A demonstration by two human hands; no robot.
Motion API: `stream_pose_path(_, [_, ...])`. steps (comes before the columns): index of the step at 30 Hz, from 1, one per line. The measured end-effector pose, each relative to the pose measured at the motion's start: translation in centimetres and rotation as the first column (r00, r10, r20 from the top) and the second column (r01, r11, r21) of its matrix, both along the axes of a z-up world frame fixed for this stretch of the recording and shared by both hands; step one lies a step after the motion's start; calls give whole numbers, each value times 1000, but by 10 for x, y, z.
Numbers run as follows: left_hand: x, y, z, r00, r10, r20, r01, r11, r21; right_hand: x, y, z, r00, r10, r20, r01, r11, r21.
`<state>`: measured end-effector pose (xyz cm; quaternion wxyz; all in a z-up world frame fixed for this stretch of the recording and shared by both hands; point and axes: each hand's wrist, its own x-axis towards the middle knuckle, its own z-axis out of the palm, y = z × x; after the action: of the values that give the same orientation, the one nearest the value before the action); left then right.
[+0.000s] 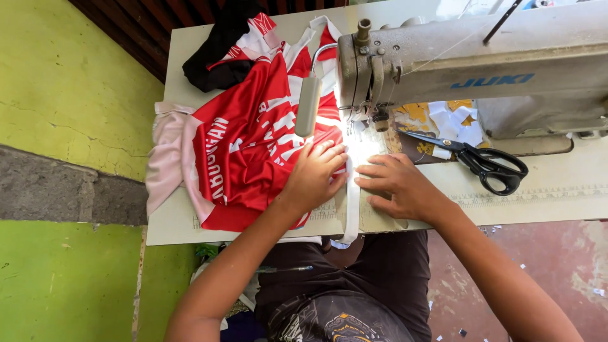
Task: Trimming excess fabric from a jersey using scissors at a sewing station
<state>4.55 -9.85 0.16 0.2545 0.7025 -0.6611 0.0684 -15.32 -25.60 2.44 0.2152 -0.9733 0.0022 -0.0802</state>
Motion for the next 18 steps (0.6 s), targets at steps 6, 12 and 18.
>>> stream_pose_path(6, [6,1,-11,1000,28,-6,-28,999,38,0,0,-2,1000,-3,1,3,1000,-20])
stream_pose_path(12, [10,-1,-18,999,35,-30,-34,998,49,2,0,1,1000,7,6,-7,999,-39])
stream_pose_path(18, [16,-3,-11,1000,1,-21,-2,1000,-5,8,-4,4,1000,-7,4,7,999,-49])
